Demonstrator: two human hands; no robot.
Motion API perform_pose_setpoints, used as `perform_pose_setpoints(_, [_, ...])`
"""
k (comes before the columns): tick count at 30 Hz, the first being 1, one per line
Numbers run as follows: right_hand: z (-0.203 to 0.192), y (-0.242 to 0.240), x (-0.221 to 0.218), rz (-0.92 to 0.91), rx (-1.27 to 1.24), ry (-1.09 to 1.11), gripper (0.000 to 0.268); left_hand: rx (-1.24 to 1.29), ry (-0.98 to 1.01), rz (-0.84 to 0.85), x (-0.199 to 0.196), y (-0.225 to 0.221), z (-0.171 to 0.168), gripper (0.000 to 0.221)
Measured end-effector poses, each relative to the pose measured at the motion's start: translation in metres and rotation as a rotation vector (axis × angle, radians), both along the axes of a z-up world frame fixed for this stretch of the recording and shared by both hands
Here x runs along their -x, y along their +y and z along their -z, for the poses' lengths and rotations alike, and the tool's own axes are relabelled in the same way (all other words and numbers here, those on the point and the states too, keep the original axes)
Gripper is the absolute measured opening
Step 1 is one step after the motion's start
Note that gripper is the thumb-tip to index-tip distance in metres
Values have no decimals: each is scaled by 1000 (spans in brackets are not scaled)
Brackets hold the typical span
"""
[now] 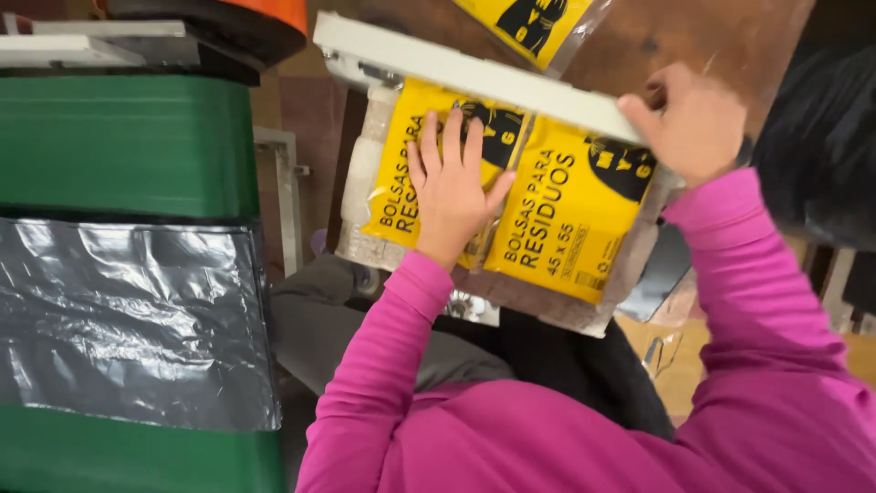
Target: Folding black plastic trash bags and packaging them into yellow plastic sleeves using a manual heat sealer.
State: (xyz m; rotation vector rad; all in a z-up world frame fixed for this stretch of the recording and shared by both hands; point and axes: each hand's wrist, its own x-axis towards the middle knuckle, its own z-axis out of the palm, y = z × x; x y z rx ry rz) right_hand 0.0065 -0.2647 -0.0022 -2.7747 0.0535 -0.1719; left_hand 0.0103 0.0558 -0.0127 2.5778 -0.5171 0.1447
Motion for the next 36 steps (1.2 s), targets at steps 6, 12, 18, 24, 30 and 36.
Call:
perform_pose_setpoints(6, [2,-2,7,-103,240,-114,33,-130,-30,-99,12,6,5,77])
perform_pose_setpoints(12, [3,-6,8,-205,245,-230,25,-204,-58,-189,24,13,4,84])
perform_pose_setpoints(18, [1,-3,5,-201,267,-284,26,-214,24,-216,27,21,2,92])
perform_pose_setpoints(24, [0,-1,7,-226,332,-305,25,-249,26,-233,31,25,5,94])
perform_pose_setpoints(30, [2,-3,7,-201,192,-257,22,-266,16,-241,32,26,5,97])
perform_pose_setpoints(36, [0,-2,7,-195,214,-234,22,-278,13,-240,33,27,6,96])
